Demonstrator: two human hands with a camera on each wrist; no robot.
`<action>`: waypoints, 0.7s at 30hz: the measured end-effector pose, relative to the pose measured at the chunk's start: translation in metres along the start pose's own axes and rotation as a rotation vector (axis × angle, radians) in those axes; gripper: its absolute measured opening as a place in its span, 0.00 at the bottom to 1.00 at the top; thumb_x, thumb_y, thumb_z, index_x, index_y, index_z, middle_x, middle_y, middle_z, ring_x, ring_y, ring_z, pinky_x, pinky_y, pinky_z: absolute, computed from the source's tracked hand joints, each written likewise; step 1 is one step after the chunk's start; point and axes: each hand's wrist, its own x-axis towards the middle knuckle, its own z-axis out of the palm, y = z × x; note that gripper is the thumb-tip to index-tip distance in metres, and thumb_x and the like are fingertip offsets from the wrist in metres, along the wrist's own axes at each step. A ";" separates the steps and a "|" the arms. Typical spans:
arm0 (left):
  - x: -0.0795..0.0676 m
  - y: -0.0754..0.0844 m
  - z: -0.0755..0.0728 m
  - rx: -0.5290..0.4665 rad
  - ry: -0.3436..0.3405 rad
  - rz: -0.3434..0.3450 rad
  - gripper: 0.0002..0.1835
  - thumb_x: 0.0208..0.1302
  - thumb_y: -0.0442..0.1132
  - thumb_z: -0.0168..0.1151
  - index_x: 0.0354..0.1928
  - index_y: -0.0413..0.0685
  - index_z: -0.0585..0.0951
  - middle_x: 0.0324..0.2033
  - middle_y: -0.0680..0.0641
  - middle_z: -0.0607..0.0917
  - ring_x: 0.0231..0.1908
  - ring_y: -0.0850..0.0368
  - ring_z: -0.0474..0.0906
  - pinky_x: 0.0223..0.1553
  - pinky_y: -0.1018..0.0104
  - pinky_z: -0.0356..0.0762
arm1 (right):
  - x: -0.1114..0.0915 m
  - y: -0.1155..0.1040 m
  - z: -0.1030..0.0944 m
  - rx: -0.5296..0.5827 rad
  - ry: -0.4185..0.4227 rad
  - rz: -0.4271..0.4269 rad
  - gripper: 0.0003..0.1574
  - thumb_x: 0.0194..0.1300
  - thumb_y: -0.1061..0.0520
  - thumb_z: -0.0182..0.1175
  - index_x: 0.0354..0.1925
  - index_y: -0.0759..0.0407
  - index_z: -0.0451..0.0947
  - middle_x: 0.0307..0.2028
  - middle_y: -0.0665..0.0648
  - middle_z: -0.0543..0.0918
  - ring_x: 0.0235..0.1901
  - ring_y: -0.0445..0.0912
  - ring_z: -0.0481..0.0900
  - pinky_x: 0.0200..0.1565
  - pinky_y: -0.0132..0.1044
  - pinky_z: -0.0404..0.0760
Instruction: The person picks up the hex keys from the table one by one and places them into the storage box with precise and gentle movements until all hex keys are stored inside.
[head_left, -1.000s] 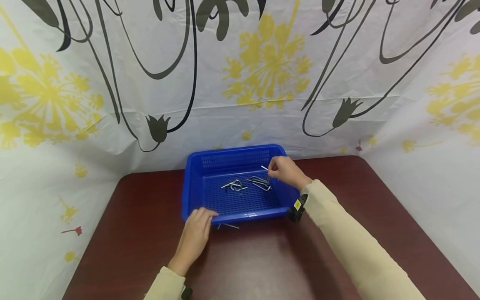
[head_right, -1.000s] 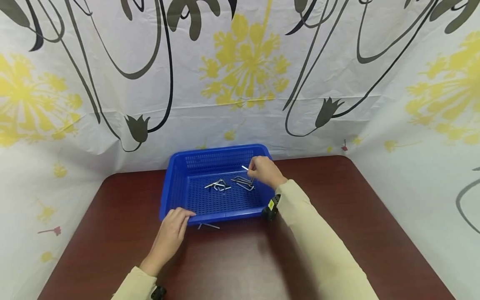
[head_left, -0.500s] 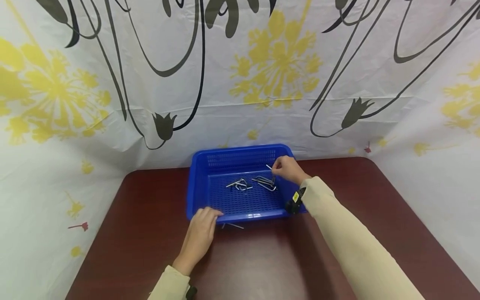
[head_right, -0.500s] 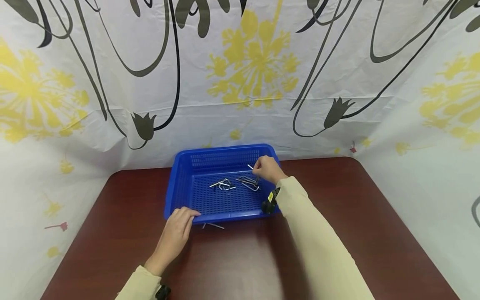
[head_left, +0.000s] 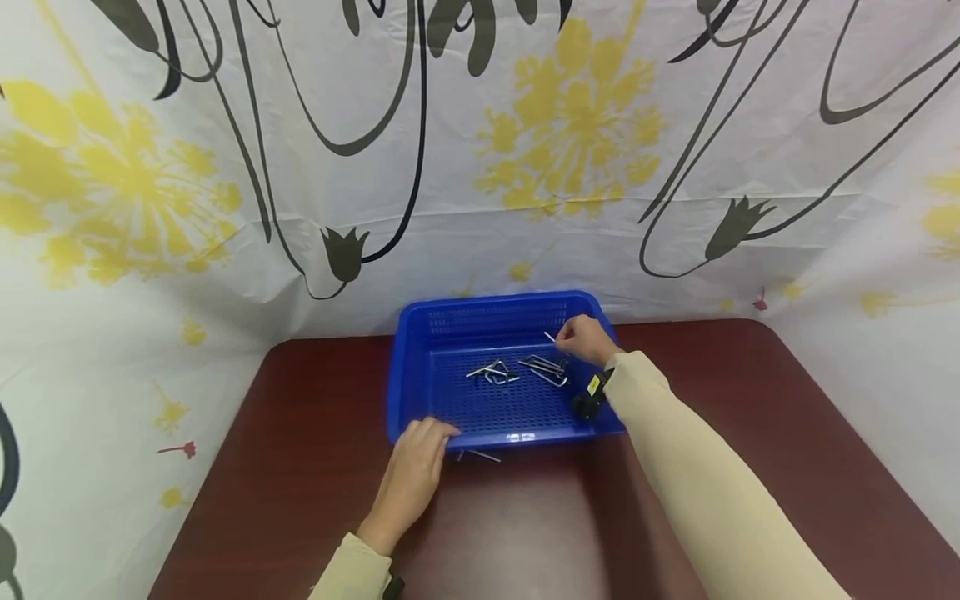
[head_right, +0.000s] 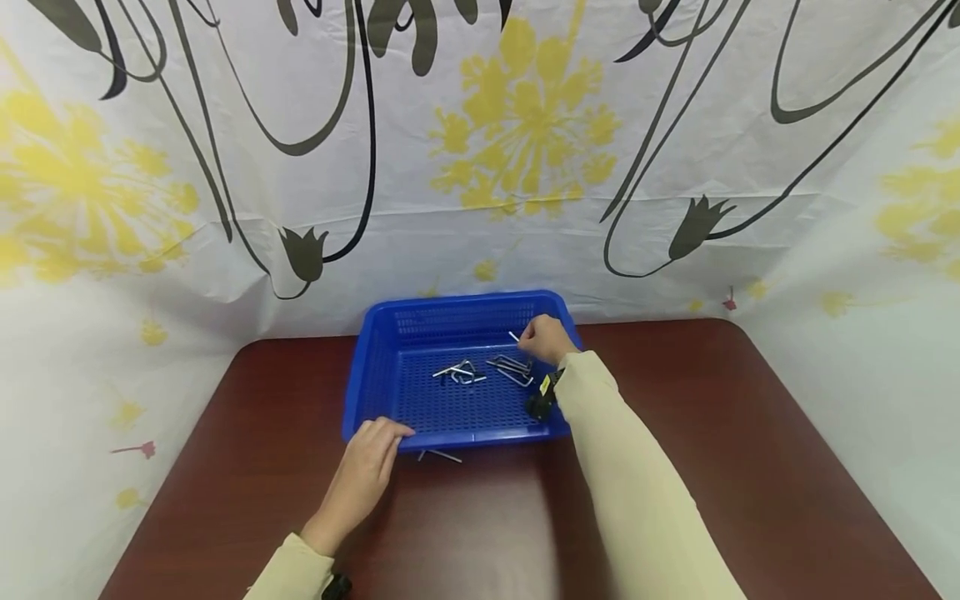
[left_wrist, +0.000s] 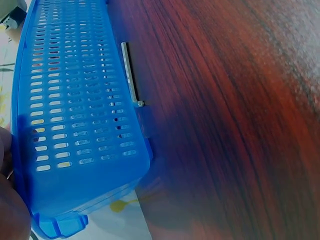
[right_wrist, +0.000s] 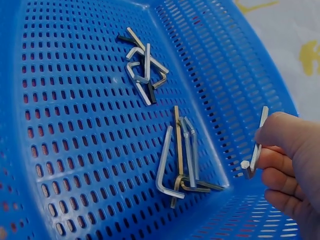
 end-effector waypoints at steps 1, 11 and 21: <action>0.000 0.000 0.000 0.001 0.002 0.004 0.08 0.64 0.30 0.51 0.38 0.46 0.79 0.32 0.50 0.79 0.32 0.54 0.72 0.33 0.64 0.70 | 0.002 0.003 0.002 -0.007 0.003 -0.005 0.05 0.50 0.67 0.56 0.22 0.66 0.78 0.19 0.52 0.76 0.20 0.43 0.68 0.30 0.37 0.70; 0.001 -0.002 0.000 0.016 -0.014 0.003 0.08 0.63 0.30 0.53 0.38 0.47 0.79 0.32 0.51 0.79 0.32 0.56 0.72 0.33 0.64 0.70 | 0.012 0.014 0.016 -0.012 -0.005 -0.035 0.06 0.48 0.68 0.55 0.19 0.67 0.77 0.15 0.49 0.73 0.17 0.40 0.66 0.30 0.39 0.71; 0.000 -0.004 0.001 0.009 0.000 0.000 0.07 0.63 0.30 0.53 0.38 0.47 0.79 0.33 0.52 0.78 0.33 0.56 0.72 0.34 0.65 0.71 | 0.017 0.021 0.027 -0.028 -0.117 -0.019 0.16 0.49 0.70 0.54 0.11 0.58 0.67 0.11 0.46 0.62 0.13 0.40 0.57 0.22 0.33 0.60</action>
